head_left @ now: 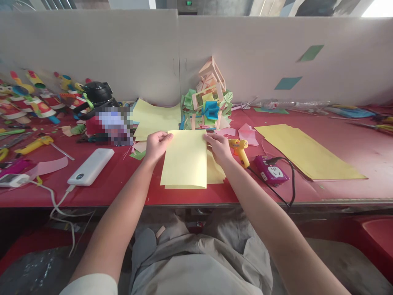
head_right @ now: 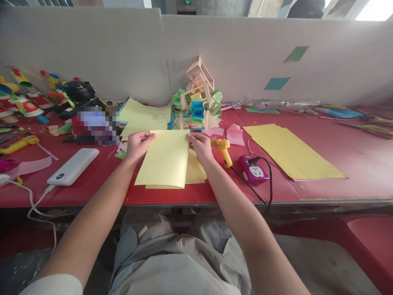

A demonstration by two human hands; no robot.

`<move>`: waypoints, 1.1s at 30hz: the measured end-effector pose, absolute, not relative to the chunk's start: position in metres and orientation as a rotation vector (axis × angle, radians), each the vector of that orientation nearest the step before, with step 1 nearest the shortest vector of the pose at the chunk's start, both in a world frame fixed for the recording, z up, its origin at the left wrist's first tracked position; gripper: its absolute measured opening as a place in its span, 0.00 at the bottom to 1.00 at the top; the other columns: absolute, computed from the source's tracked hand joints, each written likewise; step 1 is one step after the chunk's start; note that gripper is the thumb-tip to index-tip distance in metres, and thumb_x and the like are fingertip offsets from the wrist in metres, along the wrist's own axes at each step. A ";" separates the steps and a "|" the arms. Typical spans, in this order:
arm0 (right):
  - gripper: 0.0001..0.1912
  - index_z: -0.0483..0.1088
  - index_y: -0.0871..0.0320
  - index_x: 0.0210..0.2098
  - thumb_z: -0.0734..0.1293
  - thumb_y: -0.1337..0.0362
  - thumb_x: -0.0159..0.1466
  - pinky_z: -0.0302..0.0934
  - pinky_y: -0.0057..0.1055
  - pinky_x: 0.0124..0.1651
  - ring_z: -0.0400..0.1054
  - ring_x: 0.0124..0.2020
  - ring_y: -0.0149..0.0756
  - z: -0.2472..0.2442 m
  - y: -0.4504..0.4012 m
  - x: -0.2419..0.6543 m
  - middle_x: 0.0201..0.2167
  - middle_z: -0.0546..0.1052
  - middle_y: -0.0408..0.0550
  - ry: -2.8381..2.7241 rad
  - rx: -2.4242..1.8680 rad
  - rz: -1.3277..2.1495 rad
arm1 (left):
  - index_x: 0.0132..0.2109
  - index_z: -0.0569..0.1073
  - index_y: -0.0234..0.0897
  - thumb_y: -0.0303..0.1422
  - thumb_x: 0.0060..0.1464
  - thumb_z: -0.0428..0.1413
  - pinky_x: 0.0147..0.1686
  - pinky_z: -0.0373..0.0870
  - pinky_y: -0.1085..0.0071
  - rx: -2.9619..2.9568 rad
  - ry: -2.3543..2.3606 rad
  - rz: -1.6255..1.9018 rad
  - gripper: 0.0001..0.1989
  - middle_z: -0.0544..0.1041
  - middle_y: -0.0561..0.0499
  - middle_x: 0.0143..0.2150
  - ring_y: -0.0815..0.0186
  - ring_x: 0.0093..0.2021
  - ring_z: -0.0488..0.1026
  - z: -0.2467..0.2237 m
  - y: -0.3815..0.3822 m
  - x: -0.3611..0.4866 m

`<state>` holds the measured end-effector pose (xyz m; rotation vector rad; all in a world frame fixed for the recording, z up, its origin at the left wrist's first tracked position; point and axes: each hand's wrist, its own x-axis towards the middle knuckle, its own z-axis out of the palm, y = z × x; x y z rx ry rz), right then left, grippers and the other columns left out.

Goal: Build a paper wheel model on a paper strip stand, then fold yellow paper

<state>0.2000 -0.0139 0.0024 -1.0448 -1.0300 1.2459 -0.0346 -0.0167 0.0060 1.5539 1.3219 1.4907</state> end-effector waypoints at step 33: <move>0.22 0.69 0.56 0.24 0.73 0.43 0.53 0.65 0.29 0.30 0.68 0.26 0.32 0.001 -0.012 0.200 0.21 0.69 0.41 -1.004 -1.041 1.008 | 0.28 0.73 0.34 0.50 0.47 0.65 0.28 0.61 0.73 1.510 1.191 1.462 0.21 0.73 0.53 0.24 0.69 0.25 0.66 0.001 -0.015 -0.029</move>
